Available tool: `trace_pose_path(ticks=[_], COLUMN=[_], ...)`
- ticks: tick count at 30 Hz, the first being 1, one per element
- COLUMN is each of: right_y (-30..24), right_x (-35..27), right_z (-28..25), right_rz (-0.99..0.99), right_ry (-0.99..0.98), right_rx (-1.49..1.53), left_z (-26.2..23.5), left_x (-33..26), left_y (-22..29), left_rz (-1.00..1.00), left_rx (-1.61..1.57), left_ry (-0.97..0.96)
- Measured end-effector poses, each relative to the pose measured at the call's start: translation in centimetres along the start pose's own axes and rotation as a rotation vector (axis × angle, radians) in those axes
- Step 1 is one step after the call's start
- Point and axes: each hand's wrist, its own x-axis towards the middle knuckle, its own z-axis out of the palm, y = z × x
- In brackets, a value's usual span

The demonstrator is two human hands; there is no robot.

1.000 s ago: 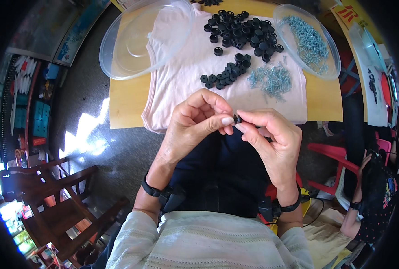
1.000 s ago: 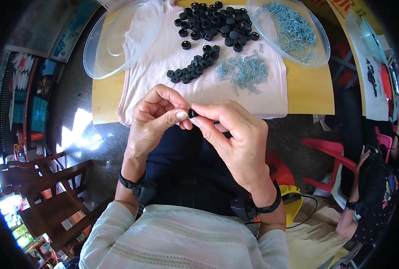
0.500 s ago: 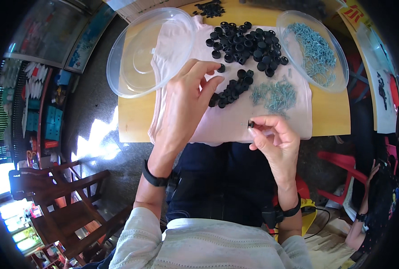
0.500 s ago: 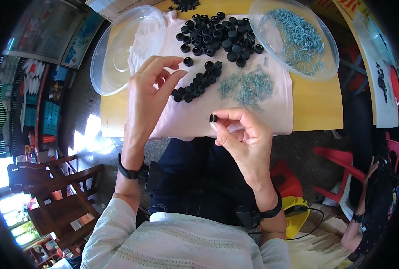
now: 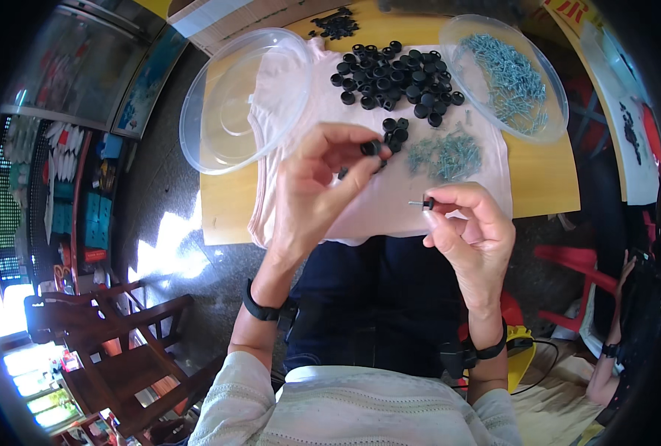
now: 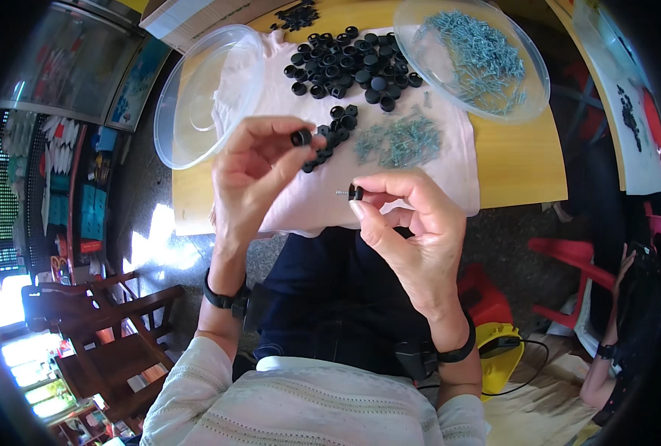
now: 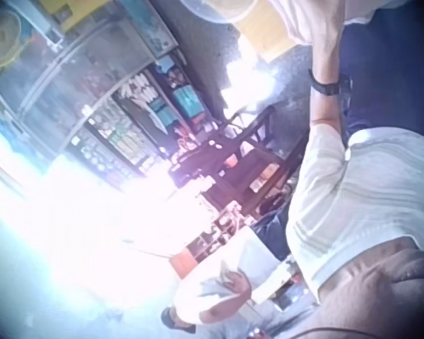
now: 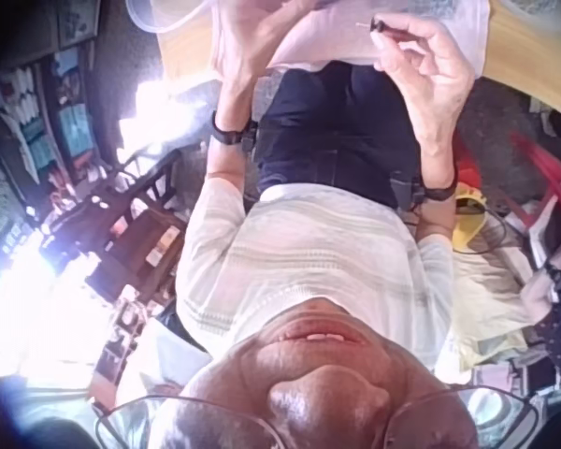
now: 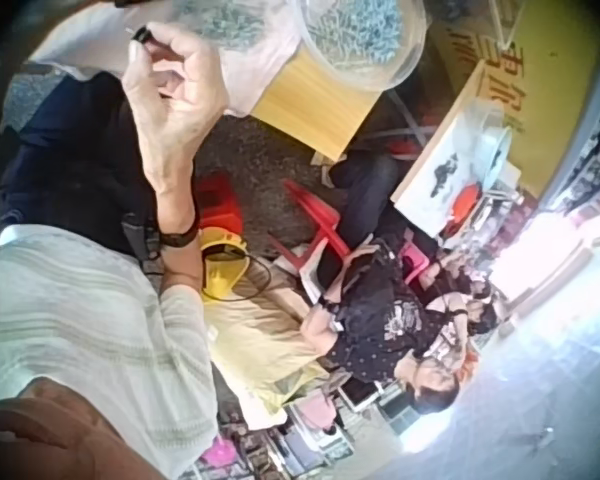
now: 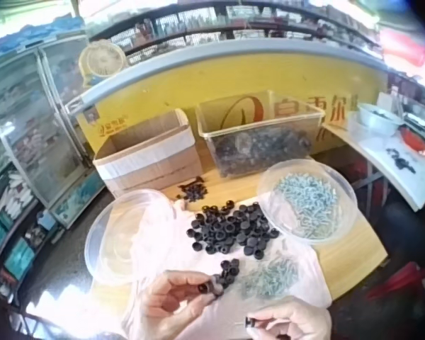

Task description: Assembling plastic parts by inserting a metal pin and blue washer into a black plastic housing.

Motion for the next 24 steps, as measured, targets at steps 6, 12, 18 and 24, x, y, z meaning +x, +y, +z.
trace_pose_path(ticks=[6, 12, 18, 24], right_y=[-1.2, -1.3, -1.4, -1.6], right_x=[-1.1, -1.9, -2.7, -2.9], right_z=[0.8, 1.4, 1.8, 2.5], right_rz=[-0.061, -0.004, 0.013, -0.049], right_ry=[-0.062, -0.057, -0.062, -0.078], right_rx=[0.036, 0.073, 0.062, 0.001], left_z=[0.1, 0.2, 0.5, 0.1], left_x=[-4.2, -6.3, -7.0, -7.7], left_y=[0.6, 0.0, 0.0, 0.2], left_rz=[-0.005, -0.025, -0.019, -0.06], left_rx=[-0.259, -0.454, -0.599, -0.618], left_ry=[-0.157, -0.064, -0.037, -0.03])
